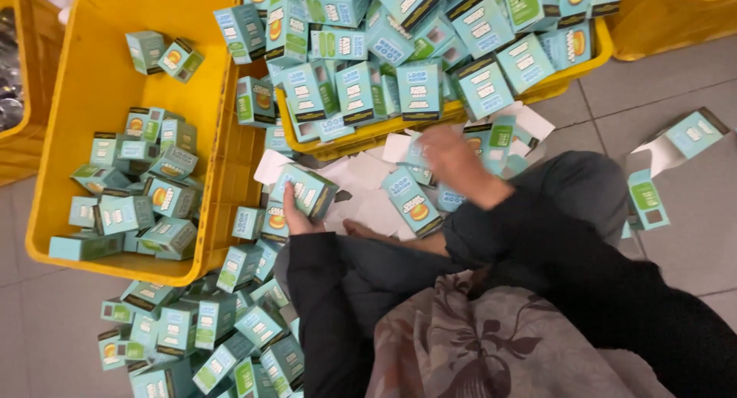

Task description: Folding and assembling small cardboard product boxes from a flat state while sitting on the floor.

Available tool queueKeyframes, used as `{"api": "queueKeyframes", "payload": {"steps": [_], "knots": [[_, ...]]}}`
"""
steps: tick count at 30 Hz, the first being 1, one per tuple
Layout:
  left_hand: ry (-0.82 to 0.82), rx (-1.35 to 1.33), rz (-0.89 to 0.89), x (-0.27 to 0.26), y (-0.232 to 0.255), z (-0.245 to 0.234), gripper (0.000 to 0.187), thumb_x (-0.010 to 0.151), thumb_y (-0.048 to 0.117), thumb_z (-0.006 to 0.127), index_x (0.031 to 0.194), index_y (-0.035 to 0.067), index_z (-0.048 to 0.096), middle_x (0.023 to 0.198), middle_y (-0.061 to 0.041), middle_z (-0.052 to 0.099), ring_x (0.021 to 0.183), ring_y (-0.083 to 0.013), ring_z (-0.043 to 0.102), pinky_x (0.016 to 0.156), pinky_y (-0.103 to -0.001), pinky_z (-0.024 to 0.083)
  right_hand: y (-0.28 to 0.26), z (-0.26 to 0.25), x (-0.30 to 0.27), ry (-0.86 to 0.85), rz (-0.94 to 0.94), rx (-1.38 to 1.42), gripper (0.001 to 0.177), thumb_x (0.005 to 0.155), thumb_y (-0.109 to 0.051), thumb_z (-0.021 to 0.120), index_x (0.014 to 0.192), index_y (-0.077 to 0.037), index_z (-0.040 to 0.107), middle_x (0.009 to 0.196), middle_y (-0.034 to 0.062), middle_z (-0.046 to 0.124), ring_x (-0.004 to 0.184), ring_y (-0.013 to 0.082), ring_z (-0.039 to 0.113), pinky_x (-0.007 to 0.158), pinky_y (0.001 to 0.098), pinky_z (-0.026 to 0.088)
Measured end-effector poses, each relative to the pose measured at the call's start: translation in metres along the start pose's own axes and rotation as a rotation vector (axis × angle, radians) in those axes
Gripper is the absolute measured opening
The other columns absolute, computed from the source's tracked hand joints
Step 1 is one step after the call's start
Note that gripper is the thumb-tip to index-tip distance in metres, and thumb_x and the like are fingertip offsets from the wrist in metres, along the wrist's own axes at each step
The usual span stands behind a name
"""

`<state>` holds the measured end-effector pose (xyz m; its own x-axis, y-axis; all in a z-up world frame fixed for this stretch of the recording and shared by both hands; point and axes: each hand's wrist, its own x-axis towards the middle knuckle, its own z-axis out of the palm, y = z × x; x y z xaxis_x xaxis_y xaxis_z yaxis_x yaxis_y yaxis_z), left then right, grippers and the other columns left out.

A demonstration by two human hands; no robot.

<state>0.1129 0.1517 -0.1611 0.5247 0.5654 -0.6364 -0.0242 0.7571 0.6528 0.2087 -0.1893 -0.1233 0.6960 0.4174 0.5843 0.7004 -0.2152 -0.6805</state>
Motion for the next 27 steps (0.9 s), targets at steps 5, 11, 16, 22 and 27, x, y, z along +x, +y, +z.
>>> {"api": "queueKeyframes", "payload": {"steps": [5, 11, 16, 22, 27], "knots": [[-0.041, 0.012, -0.027, 0.008, -0.002, -0.008, 0.061, 0.078, 0.052, 0.087, 0.111, 0.005, 0.068, 0.101, -0.016, 0.075, 0.083, -0.0283, 0.077, 0.071, -0.043, 0.067, 0.003, 0.117, 0.0, -0.444, 0.06, -0.21, 0.022, 0.091, -0.003, 0.06, 0.108, -0.005, 0.073, 0.112, 0.014, 0.071, 0.109, 0.0341, 0.065, 0.091, 0.0415, 0.057], [-0.007, 0.016, -0.01, 0.028, -0.016, -0.018, 0.06, 0.078, 0.049, 0.089, 0.112, 0.004, 0.068, 0.102, -0.019, 0.075, 0.085, -0.0319, 0.077, 0.074, -0.045, 0.066, 0.069, 0.206, -0.021, -0.628, 0.313, -0.554, 0.038, 0.086, -0.022, 0.075, 0.114, 0.001, 0.067, 0.099, 0.016, 0.066, 0.094, 0.0306, 0.066, 0.075, 0.0392, 0.058], [-0.006, 0.069, -0.006, 0.038, -0.021, -0.017, 0.061, 0.078, 0.048, 0.091, 0.114, 0.004, 0.069, 0.104, -0.02, 0.075, 0.088, -0.0316, 0.077, 0.075, -0.046, 0.065, 0.054, 0.209, -0.012, -0.654, 0.499, -0.59, 0.07, 0.085, -0.029, 0.082, 0.14, 0.005, 0.054, 0.125, 0.0234, 0.061, 0.114, 0.0349, 0.058, 0.097, 0.0468, 0.05], [-0.002, 0.052, 0.002, 0.027, -0.019, -0.011, 0.058, 0.08, 0.045, 0.09, 0.115, 0.003, 0.068, 0.104, -0.02, 0.074, 0.088, -0.0307, 0.077, 0.075, -0.045, 0.065, 0.048, 0.205, -0.008, -0.596, 0.651, -0.452, 0.082, 0.078, -0.015, 0.088, 0.147, -0.003, 0.045, 0.13, 0.0196, 0.054, 0.121, 0.0343, 0.052, 0.104, 0.0517, 0.044], [0.019, 0.061, 0.029, 0.018, -0.017, -0.009, 0.059, 0.08, 0.043, 0.09, 0.116, 0.004, 0.066, 0.102, -0.016, 0.074, 0.086, -0.0265, 0.077, 0.074, -0.04, 0.065, 0.029, 0.179, -0.009, -0.287, 0.561, 0.05, 0.017, 0.096, -0.015, 0.069, 0.108, -0.005, 0.075, 0.102, 0.0216, 0.073, 0.094, 0.0444, 0.07, 0.085, 0.0538, 0.055]]}}
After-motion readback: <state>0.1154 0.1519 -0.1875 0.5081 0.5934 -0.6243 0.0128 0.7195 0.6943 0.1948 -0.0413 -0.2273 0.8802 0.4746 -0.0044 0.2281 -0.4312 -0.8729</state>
